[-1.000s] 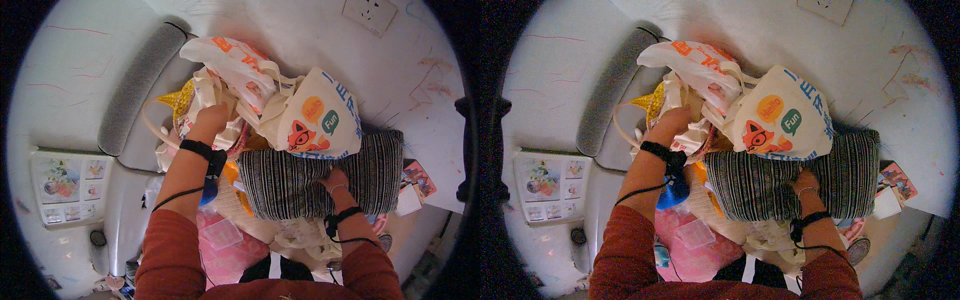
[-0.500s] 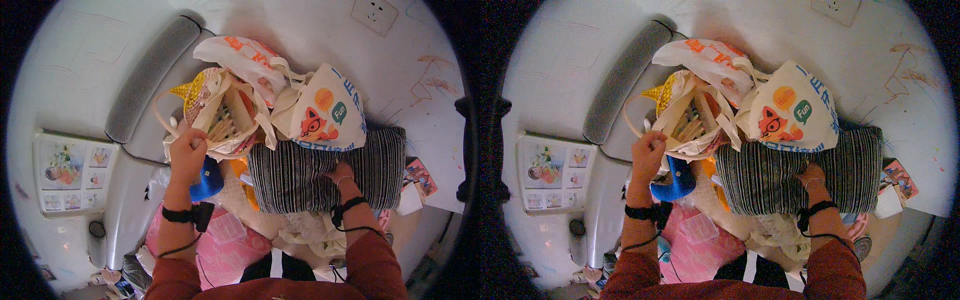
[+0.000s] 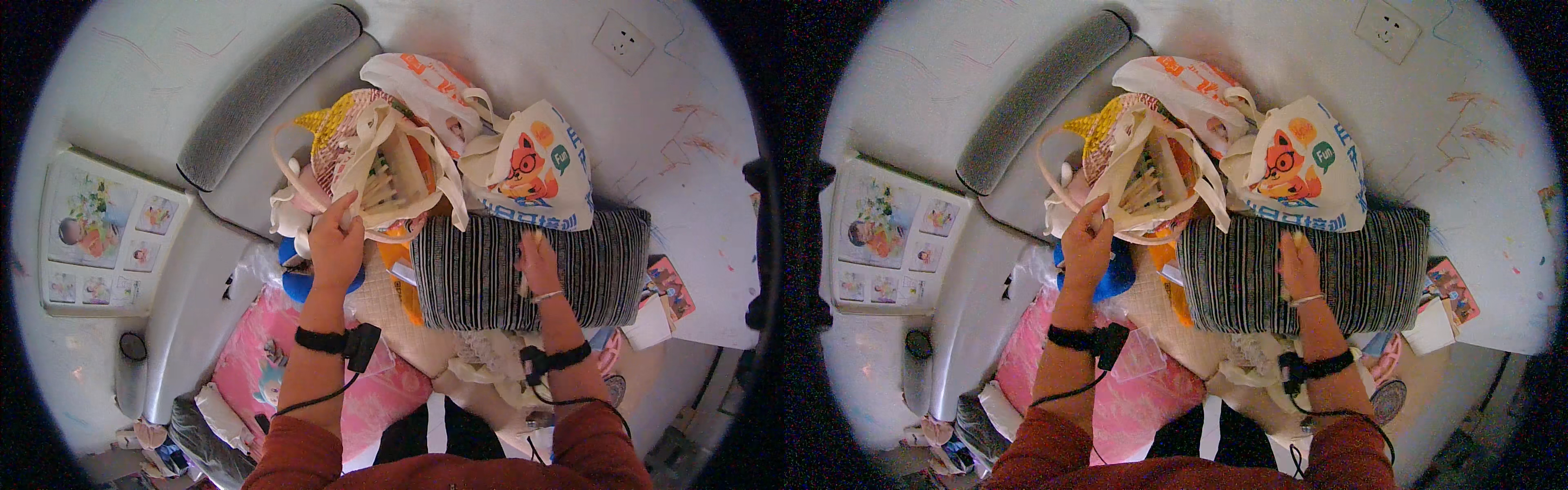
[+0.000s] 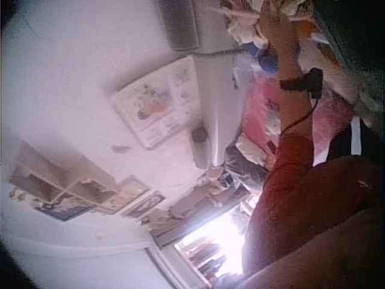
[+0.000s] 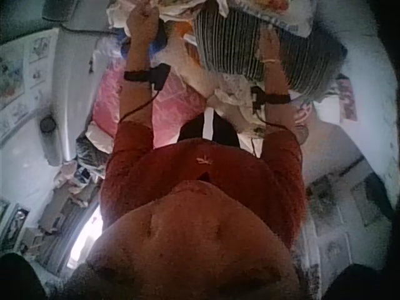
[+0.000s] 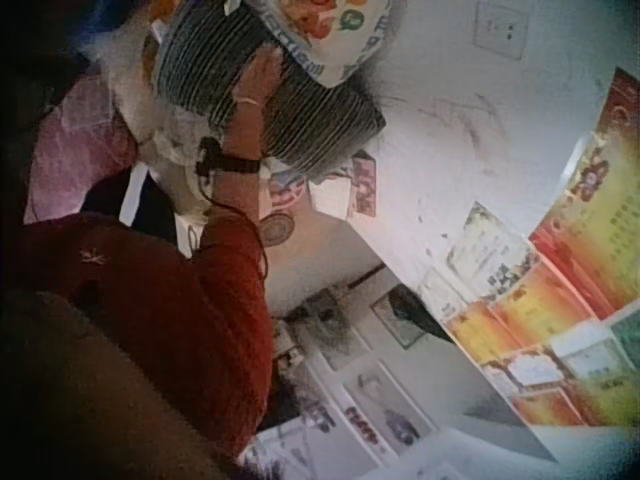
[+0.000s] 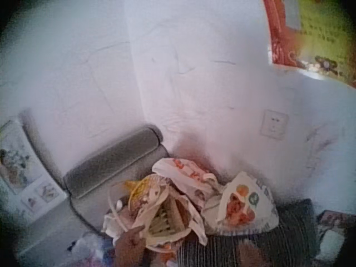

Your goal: The person folds a pair of white shorts with orange trim and places them on a pink bedsheet. Then the person folds a white shirt and places it on the bed. The person then moves a blue plush toy and a plastic container, and opens a tote bag to retrieve a small plastic box containing markers.

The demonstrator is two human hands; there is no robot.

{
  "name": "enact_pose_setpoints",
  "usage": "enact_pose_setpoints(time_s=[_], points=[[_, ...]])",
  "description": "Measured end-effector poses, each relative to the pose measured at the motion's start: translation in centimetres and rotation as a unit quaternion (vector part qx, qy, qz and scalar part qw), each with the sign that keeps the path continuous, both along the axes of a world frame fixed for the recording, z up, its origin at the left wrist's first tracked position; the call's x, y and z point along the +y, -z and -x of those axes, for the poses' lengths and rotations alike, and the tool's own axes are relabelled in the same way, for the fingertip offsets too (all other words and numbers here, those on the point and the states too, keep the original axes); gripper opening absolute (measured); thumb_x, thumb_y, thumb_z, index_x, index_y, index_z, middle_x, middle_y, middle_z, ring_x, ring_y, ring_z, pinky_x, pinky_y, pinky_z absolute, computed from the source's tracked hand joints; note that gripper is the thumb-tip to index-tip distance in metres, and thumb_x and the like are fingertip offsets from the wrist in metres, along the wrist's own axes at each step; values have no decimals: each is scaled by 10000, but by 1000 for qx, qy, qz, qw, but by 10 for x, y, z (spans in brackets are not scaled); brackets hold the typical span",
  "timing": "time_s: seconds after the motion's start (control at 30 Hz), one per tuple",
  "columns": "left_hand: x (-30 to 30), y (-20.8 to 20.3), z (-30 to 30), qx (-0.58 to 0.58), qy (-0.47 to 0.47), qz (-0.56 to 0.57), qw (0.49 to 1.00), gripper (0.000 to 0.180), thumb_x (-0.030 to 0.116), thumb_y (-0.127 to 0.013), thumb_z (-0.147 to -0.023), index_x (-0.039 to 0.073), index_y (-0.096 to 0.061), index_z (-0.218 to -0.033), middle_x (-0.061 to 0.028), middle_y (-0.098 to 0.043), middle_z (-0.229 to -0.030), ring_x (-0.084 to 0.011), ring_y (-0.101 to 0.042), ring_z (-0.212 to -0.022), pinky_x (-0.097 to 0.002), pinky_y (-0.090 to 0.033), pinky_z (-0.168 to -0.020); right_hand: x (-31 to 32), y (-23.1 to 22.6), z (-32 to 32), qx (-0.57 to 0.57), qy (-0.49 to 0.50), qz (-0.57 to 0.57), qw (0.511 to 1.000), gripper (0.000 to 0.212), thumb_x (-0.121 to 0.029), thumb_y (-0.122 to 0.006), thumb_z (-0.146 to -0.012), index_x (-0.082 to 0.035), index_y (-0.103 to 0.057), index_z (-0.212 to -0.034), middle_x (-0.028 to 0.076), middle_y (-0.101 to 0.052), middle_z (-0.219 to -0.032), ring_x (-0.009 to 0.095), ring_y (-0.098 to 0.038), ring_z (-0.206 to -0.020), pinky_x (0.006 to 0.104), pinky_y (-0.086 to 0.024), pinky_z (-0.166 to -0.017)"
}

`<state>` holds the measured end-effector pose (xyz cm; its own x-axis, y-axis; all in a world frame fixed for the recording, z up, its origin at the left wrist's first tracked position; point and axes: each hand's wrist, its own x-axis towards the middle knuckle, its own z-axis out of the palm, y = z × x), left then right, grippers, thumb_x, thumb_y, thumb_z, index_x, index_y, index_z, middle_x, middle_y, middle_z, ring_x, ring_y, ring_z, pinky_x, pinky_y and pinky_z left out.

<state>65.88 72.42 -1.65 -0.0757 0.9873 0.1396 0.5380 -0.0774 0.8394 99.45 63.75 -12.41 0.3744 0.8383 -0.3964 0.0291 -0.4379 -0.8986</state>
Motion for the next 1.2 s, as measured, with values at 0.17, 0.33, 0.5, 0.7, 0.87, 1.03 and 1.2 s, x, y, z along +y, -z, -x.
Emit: enact_pose_setpoints(time_s=[0.17,0.33,0.5,0.7,0.87,1.03,1.2], points=[[-9,8,3,-29,-6,-2,1000,381,49,-617,-814,92,-638,-1192,-140,-672,-987,-151,-591,-689,-287,-487,-652,73,-90,93,6,74,-353,933,199,-224,-483,-989,-48,-550,-925,65,-573,-885,147,-560,-820,310,-480,-760],[-10,7,4,-4,-18,13,1000,378,61,-622,-815,98,-639,-1191,-109,-664,-917,-142,-547,-628,-285,-475,-626,136,-89,152,-173,-55,-390,903,202,-171,-619,-888,-3,-589,-996,107,-624,-904,210,-617,-843,312,-498,-769],[-9,8,8,-40,27,-26,999,445,69,-633,-815,85,-582,-1257,-98,-629,-963,-137,-558,-686,-278,-479,-644,80,-31,113,-217,-113,-171,954,283,-238,-698,-827,-10,-586,-951,126,-650,-910,215,-641,-824,328,-513,-748],[-23,28,20,-92,114,-51,988,558,36,-633,-824,58,-460,-1354,-88,-579,-1093,-123,-562,-780,-259,-493,-710,-5,23,-9,-438,-207,145,863,560,-291,-727,-776,52,-492,-1151,233,-613,-1102,348,-634,-950,431,-524,-803],[-50,124,39,-104,31,47,993,393,38,-625,-837,28,-563,-1224,-58,-624,-979,-124,-573,-774,-261,-493,-722,-19,60,-42,-441,-285,376,764,714,-228,-606,-858,43,-258,-1421,262,-546,-1255,396,-569,-1121,452,-521,-895],[-98,275,43,-74,-48,258,962,246,99,-626,-858,6,-610,-1086,-57,-644,-905,-146,-590,-755,-260,-479,-665,0,87,-40,-441,-297,404,745,717,-176,-589,-853,65,-235,-1429,279,-606,-1120,381,-652,-909,446,-571,-716],[-111,351,1,-270,-108,416,862,251,209,-643,-871,-2,-612,-1004,-49,-641,-822,-134,-578,-666,-259,-448,-586,9,98,-31,-503,-268,411,712,544,-205,-608,-851,48,-416,-1293,223,-629,-1137,357,-632,-1033,452,-549,-831]])
